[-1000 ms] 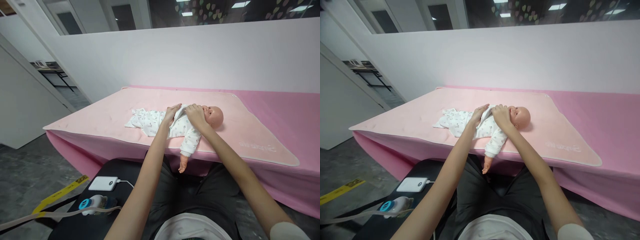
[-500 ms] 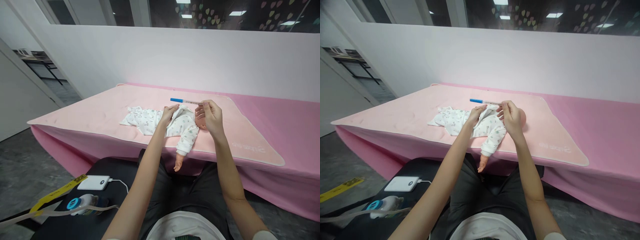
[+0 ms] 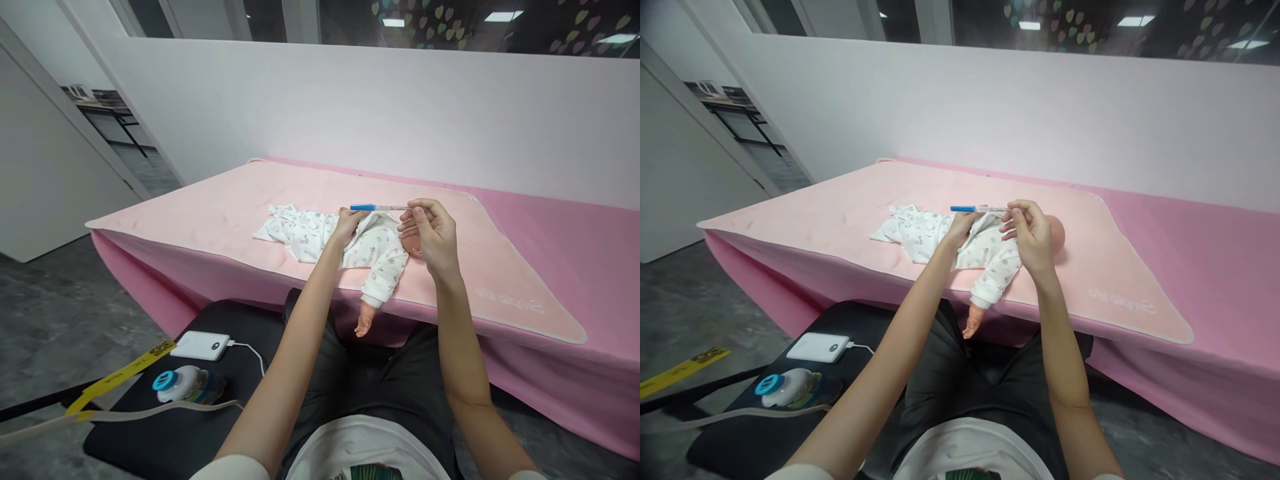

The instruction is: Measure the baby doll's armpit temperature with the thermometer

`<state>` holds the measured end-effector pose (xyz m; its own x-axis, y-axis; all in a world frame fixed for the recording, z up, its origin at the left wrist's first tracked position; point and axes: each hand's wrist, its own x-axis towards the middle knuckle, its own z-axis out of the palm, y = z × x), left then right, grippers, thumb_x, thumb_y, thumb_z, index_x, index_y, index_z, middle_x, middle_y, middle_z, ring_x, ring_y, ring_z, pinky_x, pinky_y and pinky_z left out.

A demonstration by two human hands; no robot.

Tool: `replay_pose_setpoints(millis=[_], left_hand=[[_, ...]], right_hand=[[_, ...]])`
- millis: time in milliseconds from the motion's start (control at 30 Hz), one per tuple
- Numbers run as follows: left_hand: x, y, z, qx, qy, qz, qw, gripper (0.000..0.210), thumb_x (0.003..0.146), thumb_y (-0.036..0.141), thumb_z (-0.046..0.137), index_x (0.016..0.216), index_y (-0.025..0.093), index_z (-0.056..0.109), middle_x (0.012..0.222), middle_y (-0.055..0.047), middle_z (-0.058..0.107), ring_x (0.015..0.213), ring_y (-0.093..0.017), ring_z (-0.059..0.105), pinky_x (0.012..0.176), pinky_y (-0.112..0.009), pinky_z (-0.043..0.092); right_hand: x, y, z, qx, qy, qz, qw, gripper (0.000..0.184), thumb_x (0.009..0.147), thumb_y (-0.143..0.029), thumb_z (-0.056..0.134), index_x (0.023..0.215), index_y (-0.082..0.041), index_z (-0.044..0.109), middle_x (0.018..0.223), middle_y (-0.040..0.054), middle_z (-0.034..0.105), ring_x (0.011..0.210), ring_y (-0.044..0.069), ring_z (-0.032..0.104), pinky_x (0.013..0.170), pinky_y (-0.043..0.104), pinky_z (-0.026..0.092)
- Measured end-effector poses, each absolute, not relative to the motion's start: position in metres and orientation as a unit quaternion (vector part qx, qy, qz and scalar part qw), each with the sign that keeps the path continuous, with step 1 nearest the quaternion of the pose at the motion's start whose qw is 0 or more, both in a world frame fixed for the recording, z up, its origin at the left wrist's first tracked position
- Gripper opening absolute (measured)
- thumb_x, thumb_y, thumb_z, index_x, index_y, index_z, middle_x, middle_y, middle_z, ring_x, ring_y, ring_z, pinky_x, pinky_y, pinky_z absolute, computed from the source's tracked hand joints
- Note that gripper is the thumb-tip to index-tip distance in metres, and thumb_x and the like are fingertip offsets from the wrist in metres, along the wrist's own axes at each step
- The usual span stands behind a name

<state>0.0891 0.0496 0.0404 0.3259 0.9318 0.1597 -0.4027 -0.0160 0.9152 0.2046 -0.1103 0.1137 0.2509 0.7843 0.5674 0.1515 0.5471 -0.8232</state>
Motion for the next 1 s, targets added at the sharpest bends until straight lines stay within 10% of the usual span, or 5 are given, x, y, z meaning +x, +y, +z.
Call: replay_pose_setpoints(millis=[433, 700, 1000], left_hand=[[0.088, 0.054, 0.041, 0.511, 0.29, 0.521, 0.62, 0.024, 0.071, 0.027, 0.063, 0.09, 0.015, 0.07, 0.083, -0.004, 0.067, 0.081, -0.016, 0.06, 0.077, -0.027, 0.047], [0.086, 0.05, 0.046, 0.498, 0.294, 0.527, 0.623, 0.025, 0.072, 0.022, 0.062, 0.096, 0.015, 0.069, 0.088, -0.003, 0.066, 0.077, -0.012, 0.058, 0.075, -0.024, 0.044], [0.09, 0.046, 0.043, 0.583, 0.279, 0.54, 0.54, 0.013, 0.066, 0.016, 0.063, 0.077, 0.015, 0.07, 0.089, -0.004, 0.068, 0.094, -0.016, 0.057, 0.089, -0.029, 0.041]], right_hand=[[0.284, -0.168, 0.012, -0.637, -0.38, 0.2, 0.64, 0.03, 0.075, -0.046, 0.054, 0.086, -0.019, 0.058, 0.073, 0.0025, 0.06, 0.063, 0.016, 0.059, 0.058, 0.031, 0.051], [0.272, -0.163, 0.006, -0.753, -0.469, -0.182, 0.424, 0.035, 0.08, -0.026, 0.04, 0.104, -0.011, 0.061, 0.121, 0.02, 0.051, 0.11, 0.03, 0.048, 0.088, 0.045, 0.04], [0.196, -0.047, 0.034, -0.639, -0.696, -0.177, 0.274, 0.032, 0.083, -0.014, 0.037, 0.107, -0.016, 0.058, 0.095, 0.0101, 0.064, 0.082, 0.02, 0.058, 0.065, 0.027, 0.043]])
